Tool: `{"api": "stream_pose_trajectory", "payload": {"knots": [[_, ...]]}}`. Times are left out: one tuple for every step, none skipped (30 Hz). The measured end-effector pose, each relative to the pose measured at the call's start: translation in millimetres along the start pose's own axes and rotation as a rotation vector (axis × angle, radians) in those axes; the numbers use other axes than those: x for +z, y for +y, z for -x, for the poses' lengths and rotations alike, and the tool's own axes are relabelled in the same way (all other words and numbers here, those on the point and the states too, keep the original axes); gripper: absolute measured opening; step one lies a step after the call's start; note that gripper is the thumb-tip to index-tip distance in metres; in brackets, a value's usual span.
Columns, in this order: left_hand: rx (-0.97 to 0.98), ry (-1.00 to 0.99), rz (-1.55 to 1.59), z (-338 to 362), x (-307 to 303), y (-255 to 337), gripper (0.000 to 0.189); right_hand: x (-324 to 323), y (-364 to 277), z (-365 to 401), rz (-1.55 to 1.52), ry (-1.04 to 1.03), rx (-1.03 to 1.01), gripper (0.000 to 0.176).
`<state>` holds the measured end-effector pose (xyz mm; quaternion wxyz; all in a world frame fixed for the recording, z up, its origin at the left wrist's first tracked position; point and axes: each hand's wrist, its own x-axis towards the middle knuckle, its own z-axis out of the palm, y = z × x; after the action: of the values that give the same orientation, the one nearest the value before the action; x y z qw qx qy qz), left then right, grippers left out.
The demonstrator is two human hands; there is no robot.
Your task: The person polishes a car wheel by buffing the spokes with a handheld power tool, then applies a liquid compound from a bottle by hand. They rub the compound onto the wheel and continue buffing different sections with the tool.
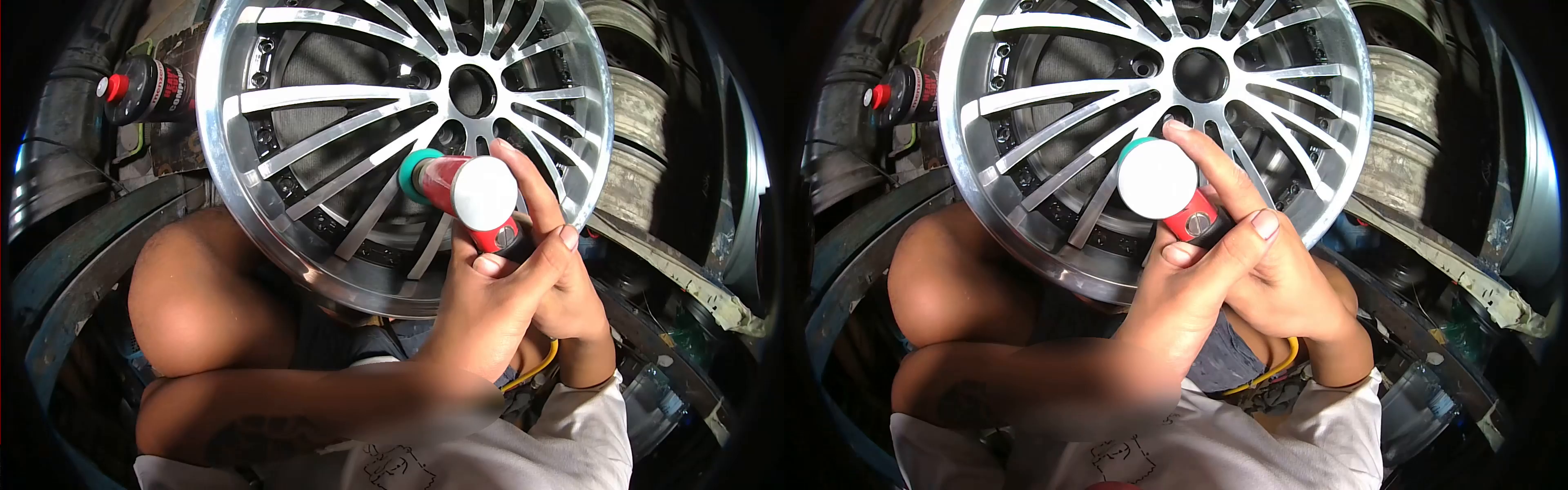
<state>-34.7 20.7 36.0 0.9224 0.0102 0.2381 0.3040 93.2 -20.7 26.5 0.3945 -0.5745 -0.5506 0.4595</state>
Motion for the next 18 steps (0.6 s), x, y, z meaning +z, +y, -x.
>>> {"api": "stream_pose_trajectory", "payload": {"knots": [[0.048,-0.011,0.017,1,0,-2,0.074,-1,-18,-3,0.013,-0.018,0.104,0.079],[0.096,-0.022,0.034,2,-1,-3,0.076,-1,-27,-5,0.02,-0.031,0.162,0.078],[0.121,-0.004,-0.043,4,2,-4,0.077,-2,-35,-8,0.027,-0.045,0.22,0.078],[0.085,0.021,-0.086,4,3,-3,0.078,-2,-38,-10,0.027,-0.053,0.232,0.077],[0.049,0.043,-0.128,4,4,-1,0.079,-1,-38,-10,0.038,-0.056,0.235,0.077],[-0.046,0.073,-0.135,3,2,4,0.08,-1,-38,-10,0.048,-0.059,0.237,0.077],[-0.141,0.102,-0.142,3,1,7,0.08,-2,-37,-10,0.056,-0.058,0.237,0.077],[-0.116,0.096,-0.147,2,1,6,0.08,-1,-36,-10,0.06,-0.057,0.238,0.077],[-0.091,0.09,-0.152,2,1,3,0.081,-1,-35,-9,0.062,-0.054,0.235,0.077],[-0.067,0.086,-0.156,2,2,2,0.081,0,-35,-9,0.06,-0.049,0.235,0.077],[-0.06,0.081,-0.171,3,2,2,0.082,-1,-34,-9,0.062,-0.045,0.237,0.077],[-0.054,0.076,-0.186,3,2,3,0.083,-1,-35,-9,0.063,-0.04,0.236,0.077],[-0.047,0.071,-0.201,3,3,4,0.085,-1,-34,-9,0.065,-0.038,0.236,0.077],[-0.048,0.088,-0.211,4,3,4,0.084,0,-34,-8,0.067,-0.034,0.236,0.077],[-0.048,0.107,-0.221,4,4,3,0.082,0,-34,-8,0.069,-0.032,0.238,0.077],[-0.049,0.125,-0.231,4,4,3,0.081,0,-34,-8,0.069,-0.03,0.237,0.077],[-0.046,0.118,-0.236,4,4,3,0.081,0,-34,-8,0.069,-0.026,0.238,0.077],[-0.043,0.111,-0.241,4,3,3,0.082,0,-34,-7,0.07,-0.024,0.24,0.077]]}}
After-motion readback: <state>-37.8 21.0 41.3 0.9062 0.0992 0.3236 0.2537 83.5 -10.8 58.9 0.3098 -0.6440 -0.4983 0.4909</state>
